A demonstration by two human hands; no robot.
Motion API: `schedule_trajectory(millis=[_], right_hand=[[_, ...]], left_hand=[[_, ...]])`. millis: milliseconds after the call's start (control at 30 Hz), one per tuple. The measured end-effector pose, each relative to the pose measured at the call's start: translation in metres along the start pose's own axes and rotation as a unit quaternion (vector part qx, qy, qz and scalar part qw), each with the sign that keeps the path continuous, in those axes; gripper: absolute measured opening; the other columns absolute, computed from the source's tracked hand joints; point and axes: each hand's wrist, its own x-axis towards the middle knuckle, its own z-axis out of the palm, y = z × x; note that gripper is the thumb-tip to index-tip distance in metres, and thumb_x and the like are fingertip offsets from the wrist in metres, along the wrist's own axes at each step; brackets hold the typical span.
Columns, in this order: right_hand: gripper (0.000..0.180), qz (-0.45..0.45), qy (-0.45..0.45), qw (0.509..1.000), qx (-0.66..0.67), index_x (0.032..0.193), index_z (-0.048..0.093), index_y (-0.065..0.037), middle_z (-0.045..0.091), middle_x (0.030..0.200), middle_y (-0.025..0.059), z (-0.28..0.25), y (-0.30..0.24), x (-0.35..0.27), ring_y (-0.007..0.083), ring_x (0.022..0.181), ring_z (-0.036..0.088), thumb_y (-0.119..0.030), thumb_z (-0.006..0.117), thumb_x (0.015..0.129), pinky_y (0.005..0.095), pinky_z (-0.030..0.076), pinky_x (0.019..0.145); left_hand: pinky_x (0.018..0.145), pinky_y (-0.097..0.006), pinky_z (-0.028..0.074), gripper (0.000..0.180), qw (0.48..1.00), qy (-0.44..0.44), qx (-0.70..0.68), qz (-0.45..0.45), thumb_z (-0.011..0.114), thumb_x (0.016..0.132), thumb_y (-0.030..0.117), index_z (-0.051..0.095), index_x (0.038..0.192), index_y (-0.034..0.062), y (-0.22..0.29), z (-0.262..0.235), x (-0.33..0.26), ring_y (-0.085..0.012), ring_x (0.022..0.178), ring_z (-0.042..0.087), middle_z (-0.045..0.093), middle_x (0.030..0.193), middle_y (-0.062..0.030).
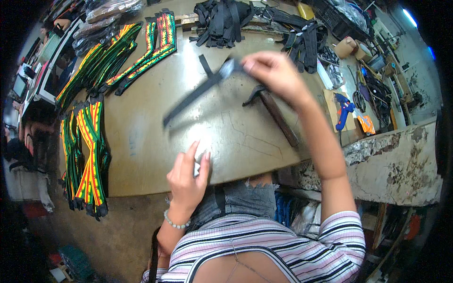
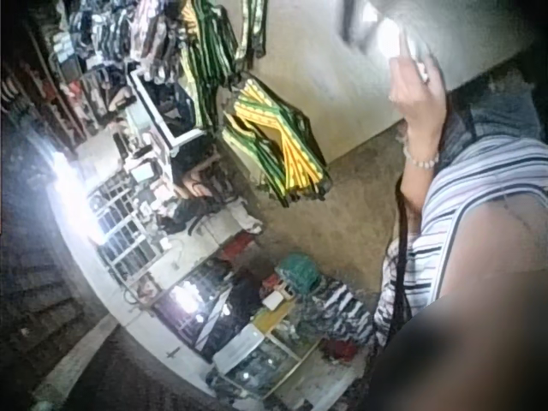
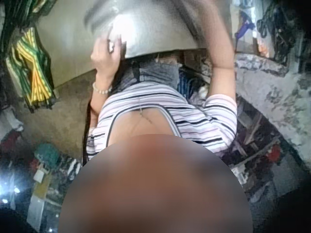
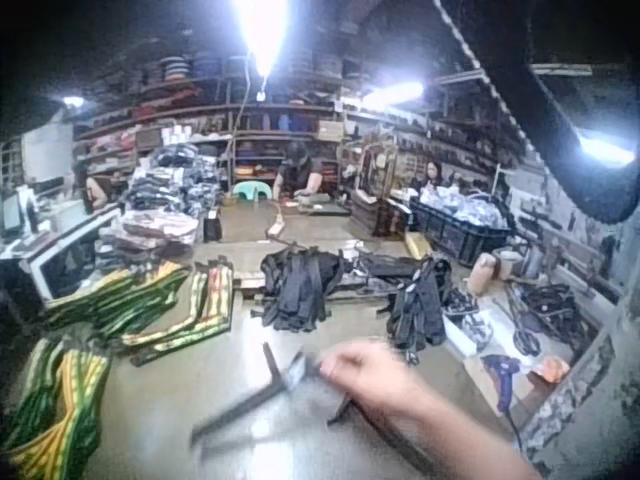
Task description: The person assembles a strap by applying hot glue to a black webbing strip and attaching a colorful patterned fabric strip. They then place a small white rectangular piece over the joint and press it down. This process is repeated multiple times to create a series of connected strap segments.
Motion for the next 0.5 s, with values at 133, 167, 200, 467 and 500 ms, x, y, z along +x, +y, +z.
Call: schedule_trajectory(millis=[133, 167, 200, 467, 500], right_hand=[[0.029, -0.102, 0.223, 0.953, -0.178, 0.111, 0.074, -0.005, 0.073, 0.097, 0.0030, -0.136, 0.051, 0.084, 0.0090, 0.086, 0.062, -0.027, 0.068, 0.094, 0.0272, 0.050, 0.080], [0.030, -0.085, 0.274, 0.943, -0.167, 0.113, 0.074, -0.006, 0.074, 0.099, 0.0034, -0.168, 0.062, 0.100, 0.0102, 0.089, 0.064, -0.029, 0.068, 0.094, 0.0280, 0.051, 0.082], [0.031, -0.056, 0.307, 0.931, -0.186, 0.112, 0.074, -0.006, 0.075, 0.102, 0.0048, -0.199, 0.071, 0.111, 0.0111, 0.091, 0.065, -0.030, 0.067, 0.094, 0.0277, 0.050, 0.084], [0.040, 0.065, 0.191, 0.884, -0.422, 0.108, 0.075, -0.012, 0.073, 0.096, 0.0184, -0.154, 0.152, 0.155, 0.0339, 0.091, 0.072, -0.045, 0.065, 0.086, 0.0433, 0.055, 0.083], [0.047, 0.099, 0.091, 0.906, -0.402, 0.106, 0.076, -0.010, 0.073, 0.096, 0.0191, -0.120, 0.159, 0.162, 0.0342, 0.090, 0.071, -0.051, 0.068, 0.084, 0.0428, 0.055, 0.083]], left_hand=[[0.051, -0.036, 0.047, 0.030, 0.997, -0.053, -0.058, 0.012, 0.070, 0.089, 0.007, 0.066, 0.119, 0.0078, -0.010, 0.014, -0.008, -0.0237, 0.055, 0.057, 0.059, 0.073, -0.0098], [0.052, -0.037, 0.048, 0.030, 0.994, -0.049, -0.097, 0.009, 0.068, 0.089, 0.005, 0.067, 0.118, 0.0096, -0.013, 0.015, -0.009, -0.0253, 0.057, 0.059, 0.060, 0.074, -0.0092], [0.052, -0.037, 0.048, 0.030, 0.994, -0.056, -0.094, 0.001, 0.068, 0.089, 0.005, 0.067, 0.118, 0.0101, -0.015, 0.018, -0.010, -0.0252, 0.057, 0.058, 0.060, 0.074, -0.0089], [0.050, -0.036, 0.047, 0.036, 0.993, -0.084, -0.082, -0.002, 0.069, 0.085, 0.002, 0.066, 0.120, 0.0117, -0.018, 0.017, -0.013, -0.0231, 0.054, 0.057, 0.053, 0.068, -0.0077], [0.050, -0.036, 0.047, 0.036, 0.993, -0.087, -0.077, -0.005, 0.069, 0.085, 0.002, 0.066, 0.120, 0.0117, -0.018, 0.017, -0.013, -0.0231, 0.054, 0.057, 0.052, 0.068, -0.0078]])
